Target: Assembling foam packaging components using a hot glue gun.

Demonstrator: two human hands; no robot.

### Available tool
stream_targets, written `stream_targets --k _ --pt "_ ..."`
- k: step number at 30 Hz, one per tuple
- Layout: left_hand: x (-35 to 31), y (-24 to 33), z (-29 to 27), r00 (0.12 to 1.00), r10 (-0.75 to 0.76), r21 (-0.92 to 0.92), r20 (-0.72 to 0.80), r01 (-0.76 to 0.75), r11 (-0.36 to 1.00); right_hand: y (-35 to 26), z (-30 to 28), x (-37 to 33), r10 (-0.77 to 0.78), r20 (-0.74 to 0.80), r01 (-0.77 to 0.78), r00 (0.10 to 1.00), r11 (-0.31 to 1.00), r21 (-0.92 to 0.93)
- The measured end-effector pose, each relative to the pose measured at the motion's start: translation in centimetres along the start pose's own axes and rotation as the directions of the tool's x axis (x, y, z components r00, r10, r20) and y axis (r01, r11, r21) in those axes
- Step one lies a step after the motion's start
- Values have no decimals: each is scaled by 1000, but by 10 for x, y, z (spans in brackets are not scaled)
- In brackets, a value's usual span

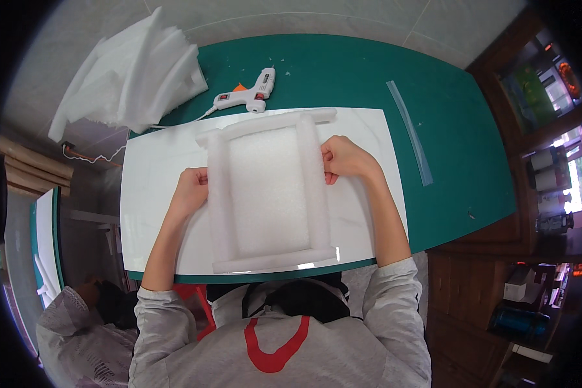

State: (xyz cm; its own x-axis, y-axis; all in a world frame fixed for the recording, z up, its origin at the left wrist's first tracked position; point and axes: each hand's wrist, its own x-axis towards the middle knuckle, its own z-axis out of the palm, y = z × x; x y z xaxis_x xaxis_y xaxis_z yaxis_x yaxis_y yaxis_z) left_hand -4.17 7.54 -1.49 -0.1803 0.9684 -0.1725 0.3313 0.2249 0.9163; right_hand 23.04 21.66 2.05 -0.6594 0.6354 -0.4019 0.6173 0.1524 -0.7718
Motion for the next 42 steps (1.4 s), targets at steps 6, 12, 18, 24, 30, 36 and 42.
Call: stream_targets --k 6,12,18,24,30,36,42 --pt "-1 3 -1 1000 -9 17 -3 9 1000 -9 1 -4 82 -3 -81 997 994 73" --pt "-2 5 -1 1000 -19 0 -6 19 1000 -8 3 -2 113 2 -113 994 984 136" --pt "-2 4 -2 1000 -22 -40 14 22 999 -7 4 0 98 2 -97 995 981 166" --pt "-3 7 -4 999 -39 -52 21 40 998 -5 6 2 102 23 -104 994 986 133" --pt "-4 8 -4 999 -38 -18 16 39 999 0 6 4 89 23 -92 996 975 203" --pt "-5 11 -5 1000 23 17 2 -23 1000 -7 6 -2 83 2 -82 997 968 238" --pt "-2 3 -8 1000 1 -7 -9 -1 1000 -8 8 1 115 -12 -110 993 969 220"
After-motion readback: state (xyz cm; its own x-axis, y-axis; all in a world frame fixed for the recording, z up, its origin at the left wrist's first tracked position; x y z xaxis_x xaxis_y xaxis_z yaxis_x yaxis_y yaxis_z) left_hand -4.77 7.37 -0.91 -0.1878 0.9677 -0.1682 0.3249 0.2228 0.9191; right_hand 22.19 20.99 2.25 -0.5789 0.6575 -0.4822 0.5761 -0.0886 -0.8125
